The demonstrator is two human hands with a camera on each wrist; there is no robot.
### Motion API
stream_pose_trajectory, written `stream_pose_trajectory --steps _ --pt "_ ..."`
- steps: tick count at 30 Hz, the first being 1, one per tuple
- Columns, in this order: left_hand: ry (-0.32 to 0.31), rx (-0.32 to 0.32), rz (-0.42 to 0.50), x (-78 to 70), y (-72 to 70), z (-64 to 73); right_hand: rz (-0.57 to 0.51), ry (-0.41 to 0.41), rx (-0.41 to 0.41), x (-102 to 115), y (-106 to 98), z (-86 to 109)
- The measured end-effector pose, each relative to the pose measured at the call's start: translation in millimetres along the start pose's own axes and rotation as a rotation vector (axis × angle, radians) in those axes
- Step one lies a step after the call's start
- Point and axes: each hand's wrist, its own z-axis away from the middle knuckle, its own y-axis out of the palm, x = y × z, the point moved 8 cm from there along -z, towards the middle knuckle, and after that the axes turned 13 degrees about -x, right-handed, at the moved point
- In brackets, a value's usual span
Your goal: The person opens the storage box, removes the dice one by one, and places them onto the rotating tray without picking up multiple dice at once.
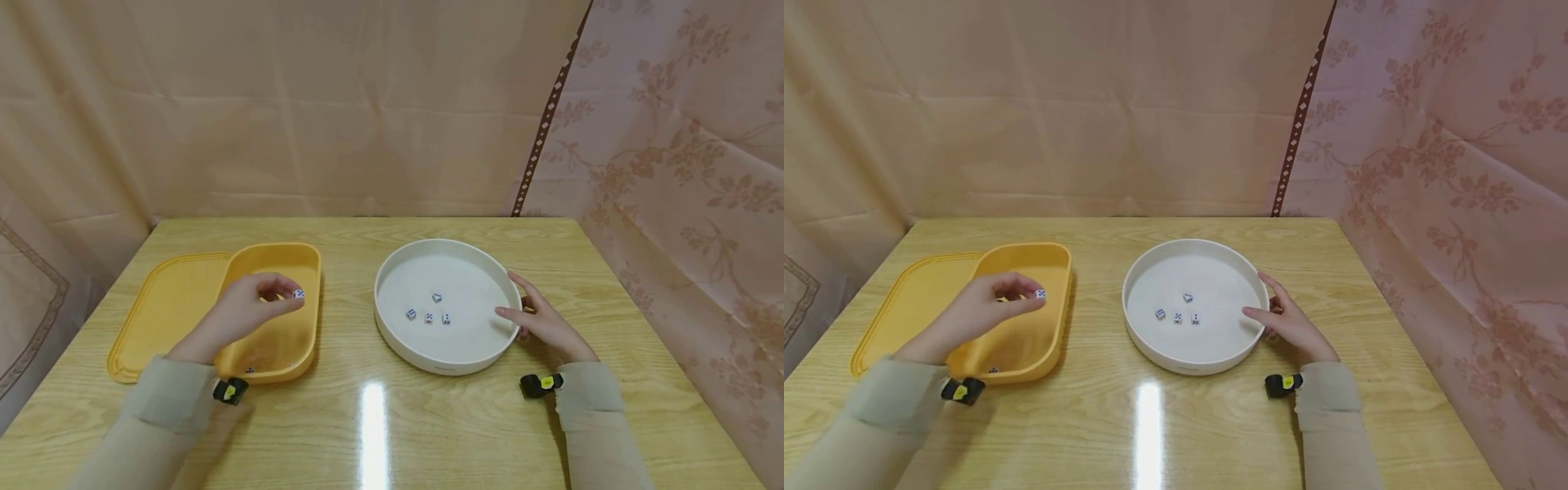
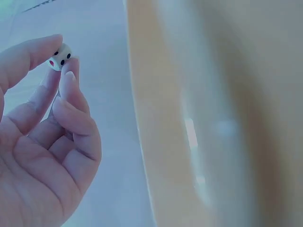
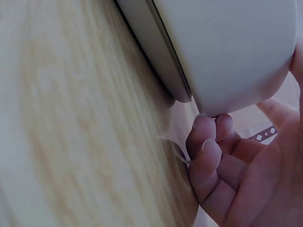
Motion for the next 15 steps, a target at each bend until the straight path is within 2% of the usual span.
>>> stream_pose_trajectory --steps 8,15 --pt "0.066 -0.004 0.026 -29.3 8.5 -0.8 0.013 -0.010 0.003 -0.4 0.0 0.7" --pt "0.025 0.057 0.053 -47.4 22.8 0.7 0.015 -0.017 -0.001 1.5 -0.3 0.7"
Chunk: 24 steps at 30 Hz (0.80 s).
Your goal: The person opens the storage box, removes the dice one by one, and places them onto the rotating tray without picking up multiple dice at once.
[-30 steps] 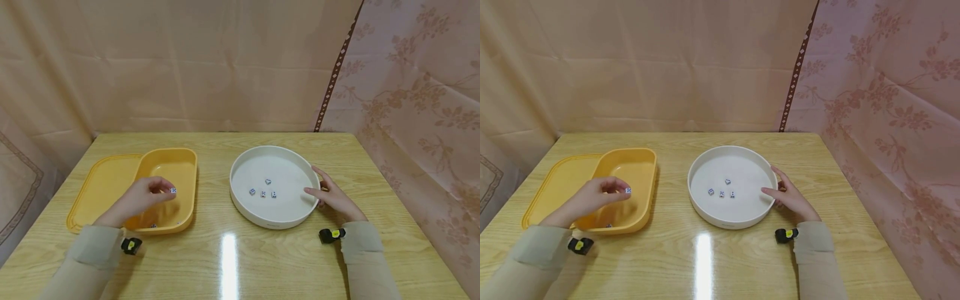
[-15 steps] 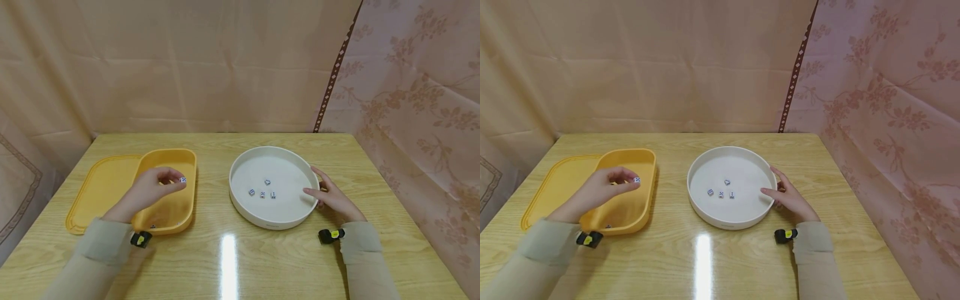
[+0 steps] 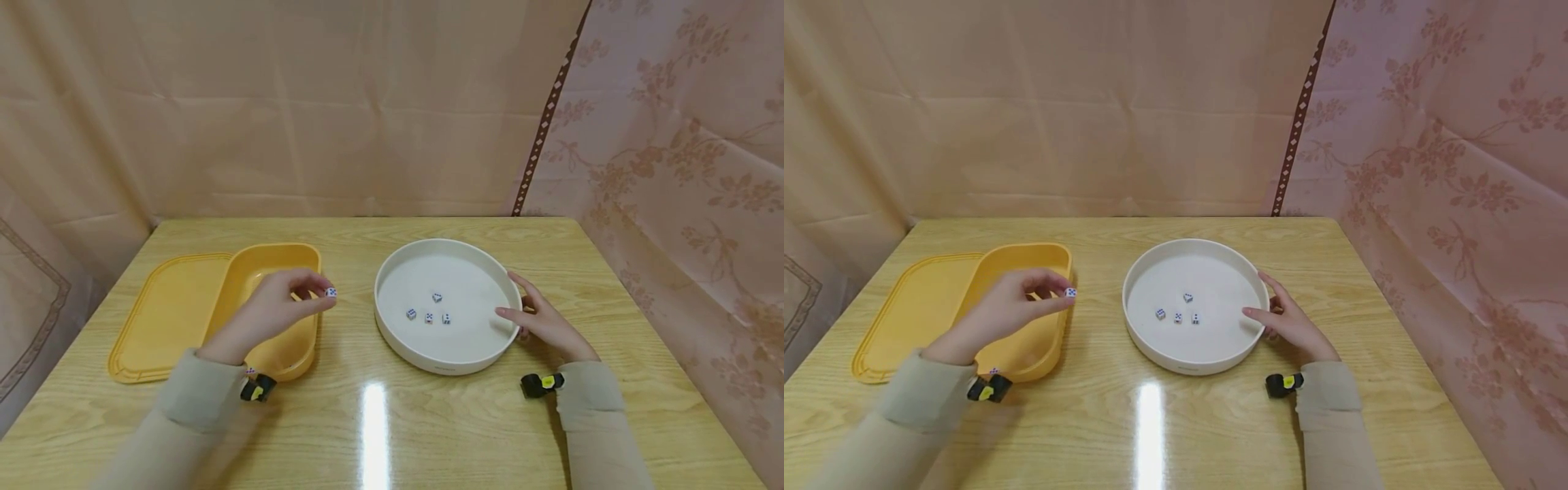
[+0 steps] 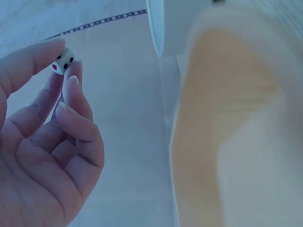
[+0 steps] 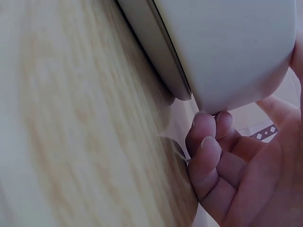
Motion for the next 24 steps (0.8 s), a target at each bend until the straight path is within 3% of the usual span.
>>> stream_pose_trajectory --steps 9,24 --pt "-0.010 0.028 0.048 -11.2 20.3 -5.1 0.005 0.002 0.022 1.0 0.3 1.7" --pt "-0.008 0.026 0.092 -23.2 39.4 -12.9 -0.011 0.004 0.029 2.9 0.0 4.0"
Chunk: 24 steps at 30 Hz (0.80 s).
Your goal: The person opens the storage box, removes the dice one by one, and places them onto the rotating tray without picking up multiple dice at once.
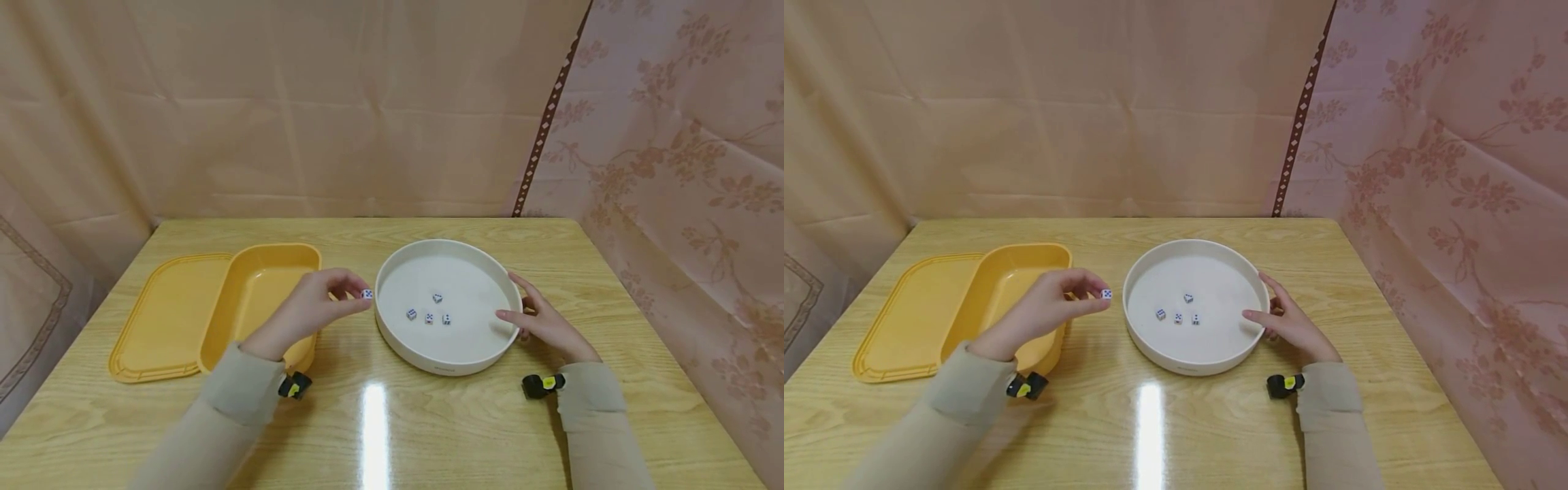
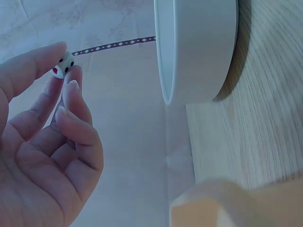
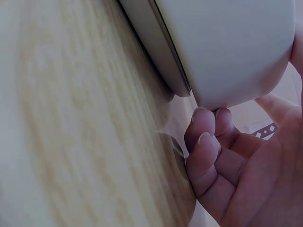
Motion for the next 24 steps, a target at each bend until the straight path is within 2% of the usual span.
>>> stream_pose_trajectory --steps 8,13,24 --pt "-0.021 -0.001 0.023 -2.6 13.0 -5.8 0.002 0.004 0.002 -0.3 -0.1 0.1" --pt "-0.034 -0.026 0.032 -5.3 17.1 -10.0 0.003 0.002 0.004 -0.7 -0.1 -0.1" --pt "-0.099 -0.085 0.016 -4.8 24.9 -30.1 0.003 -0.013 0.005 -0.1 0.1 -1.1"
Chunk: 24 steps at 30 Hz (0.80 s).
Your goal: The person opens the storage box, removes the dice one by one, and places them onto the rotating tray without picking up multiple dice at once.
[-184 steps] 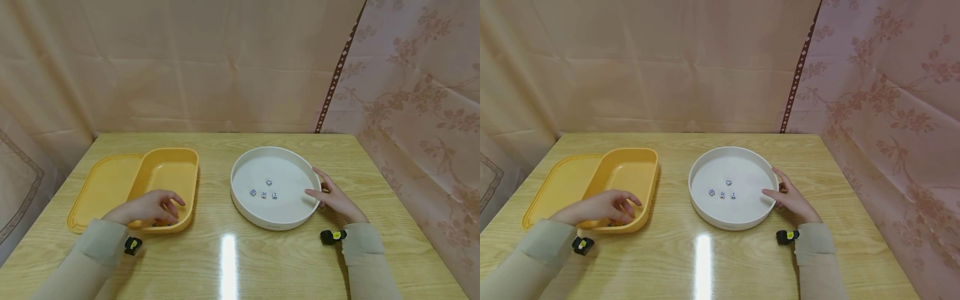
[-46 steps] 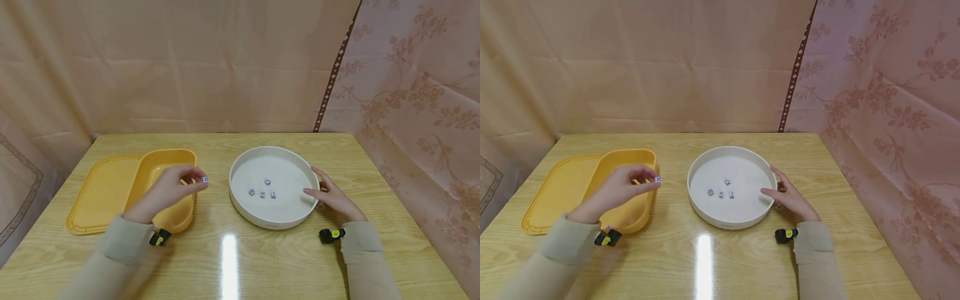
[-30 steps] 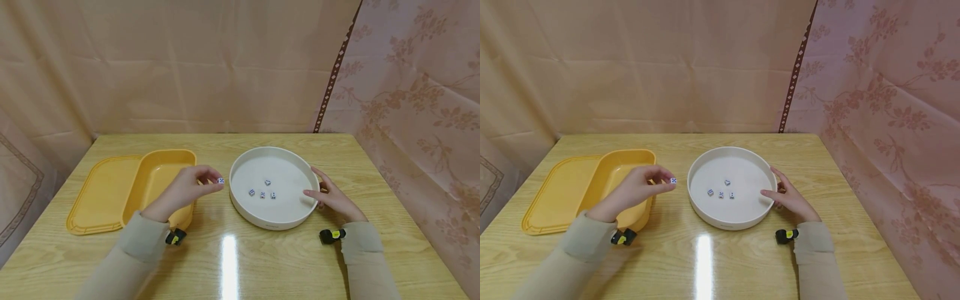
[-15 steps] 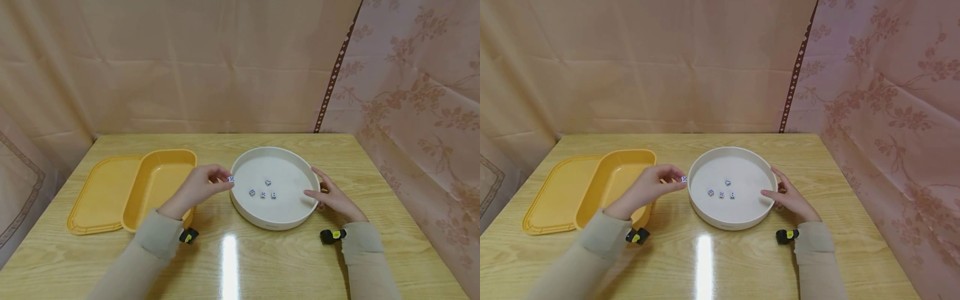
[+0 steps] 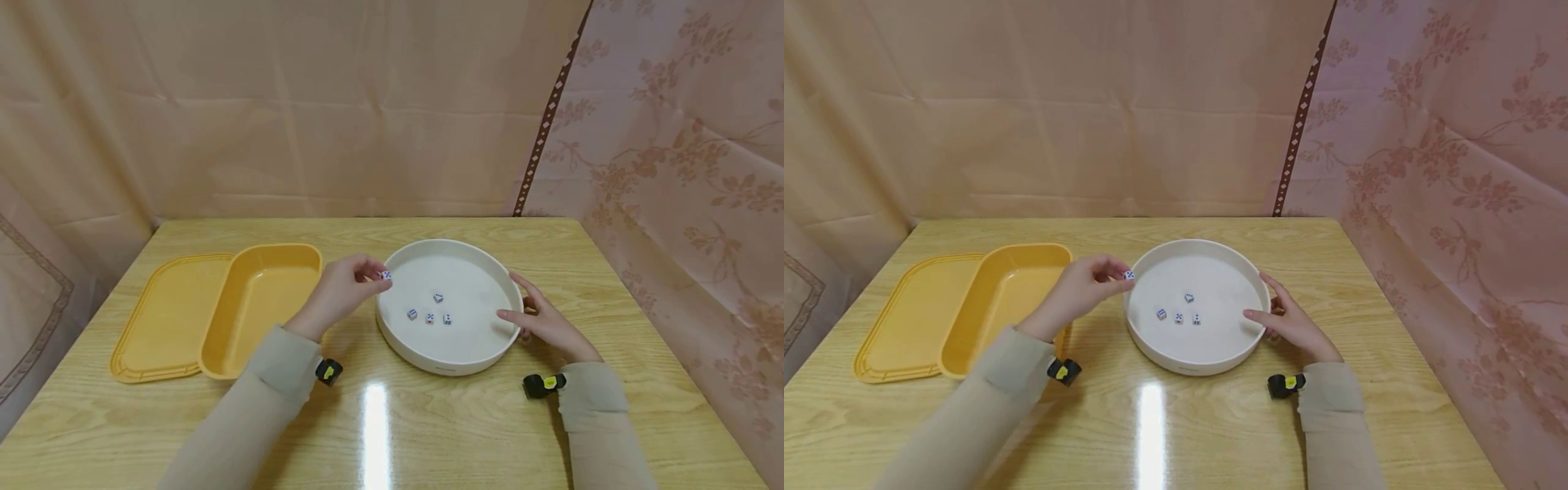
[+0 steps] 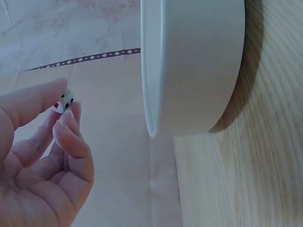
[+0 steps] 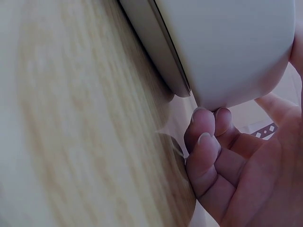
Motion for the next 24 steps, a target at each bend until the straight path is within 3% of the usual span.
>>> stream_pose_trajectory --steps 17,24 --pt "-0.029 0.003 0.003 -3.6 12.8 -25.4 0.001 0.013 -0.007 -1.1 -0.1 -0.6" --pt "-0.054 0.023 0.065 -5.6 23.7 -30.3 0.013 0.002 -0.011 -0.3 -0.5 0.2"
